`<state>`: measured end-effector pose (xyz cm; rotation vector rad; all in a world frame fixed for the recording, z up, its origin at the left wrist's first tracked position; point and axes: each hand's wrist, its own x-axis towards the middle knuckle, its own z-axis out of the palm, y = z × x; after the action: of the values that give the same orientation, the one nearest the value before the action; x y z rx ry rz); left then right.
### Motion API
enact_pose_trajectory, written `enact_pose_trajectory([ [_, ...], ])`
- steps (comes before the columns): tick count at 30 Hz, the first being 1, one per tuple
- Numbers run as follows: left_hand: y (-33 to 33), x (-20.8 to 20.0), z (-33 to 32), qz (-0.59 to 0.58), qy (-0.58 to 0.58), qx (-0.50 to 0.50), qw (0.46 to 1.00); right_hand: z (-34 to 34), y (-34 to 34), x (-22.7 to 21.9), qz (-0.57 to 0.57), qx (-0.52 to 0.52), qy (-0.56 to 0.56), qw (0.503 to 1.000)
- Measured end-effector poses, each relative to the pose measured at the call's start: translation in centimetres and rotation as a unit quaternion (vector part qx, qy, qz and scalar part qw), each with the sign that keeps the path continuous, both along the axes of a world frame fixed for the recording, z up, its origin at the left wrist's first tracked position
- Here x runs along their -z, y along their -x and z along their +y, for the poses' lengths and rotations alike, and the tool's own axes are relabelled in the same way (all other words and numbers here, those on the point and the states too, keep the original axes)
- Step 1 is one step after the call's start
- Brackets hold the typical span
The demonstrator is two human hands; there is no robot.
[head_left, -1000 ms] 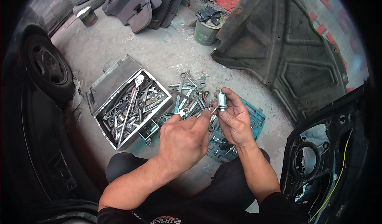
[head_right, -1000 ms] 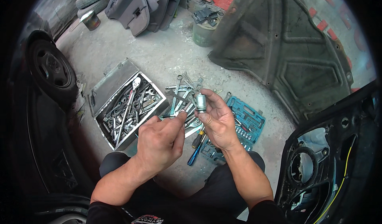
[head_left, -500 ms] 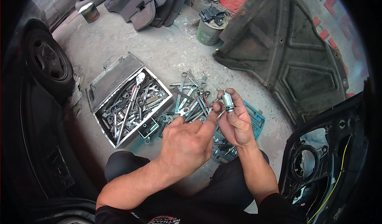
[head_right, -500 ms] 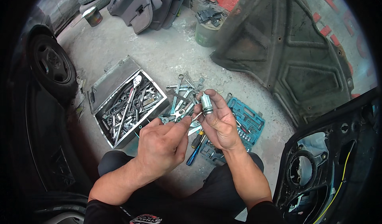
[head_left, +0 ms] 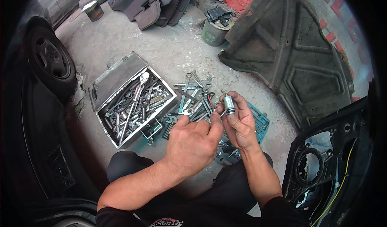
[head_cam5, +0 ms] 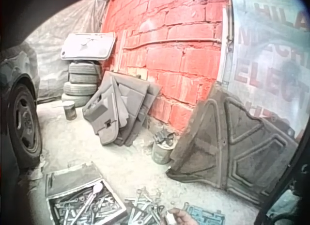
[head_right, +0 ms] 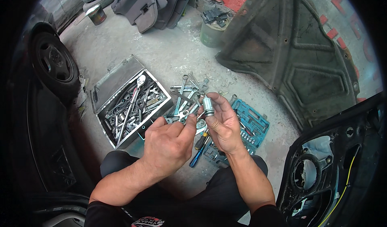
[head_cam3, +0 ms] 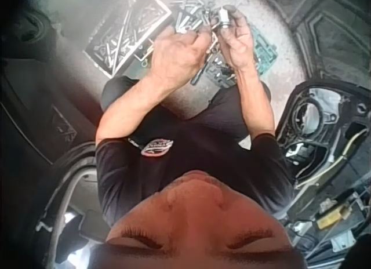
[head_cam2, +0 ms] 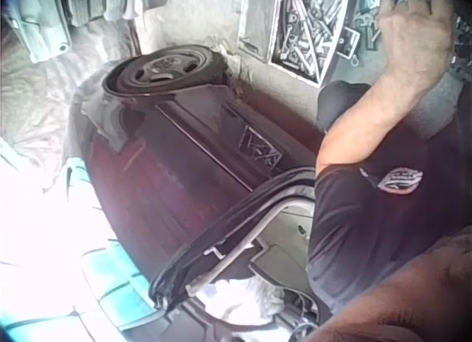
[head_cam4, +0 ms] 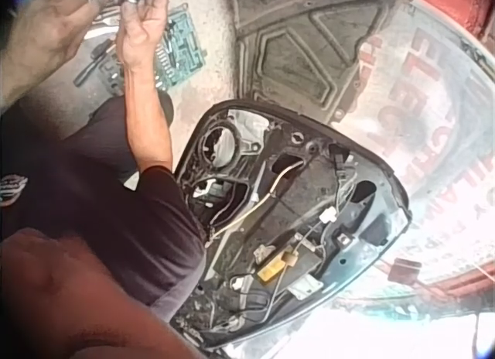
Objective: Repairing or assembling an automotive lock cylinder by inserting internal pins and components.
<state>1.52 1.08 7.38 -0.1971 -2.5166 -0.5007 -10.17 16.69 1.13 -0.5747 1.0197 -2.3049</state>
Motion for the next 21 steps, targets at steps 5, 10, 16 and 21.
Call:
enact_pose_trajectory([
  [5, 0.3, 0.0, 0.1, -0.014, 0.055, 0.007, 0.998, 0.0, -0.1, 0.2, 0.038, 0.027, -0.036, 0.998],
  [10, 0.2, -0.5, 0.2, -0.017, 0.048, 0.02, 0.998, 0.3, 0.0, -0.3, 0.093, 0.042, -0.07, 0.992],
  [16, -1.1, -2.9, -0.7, 0.013, -0.041, -0.012, 0.999, 0.9, 1.4, 0.2, 0.002, 0.03, 0.022, 0.999],
  [21, 0.1, -1.2, -2.1, -0.016, -0.107, -0.048, 0.993, 0.4, 0.6, -0.8, -0.002, -0.026, 0.051, 0.998],
])
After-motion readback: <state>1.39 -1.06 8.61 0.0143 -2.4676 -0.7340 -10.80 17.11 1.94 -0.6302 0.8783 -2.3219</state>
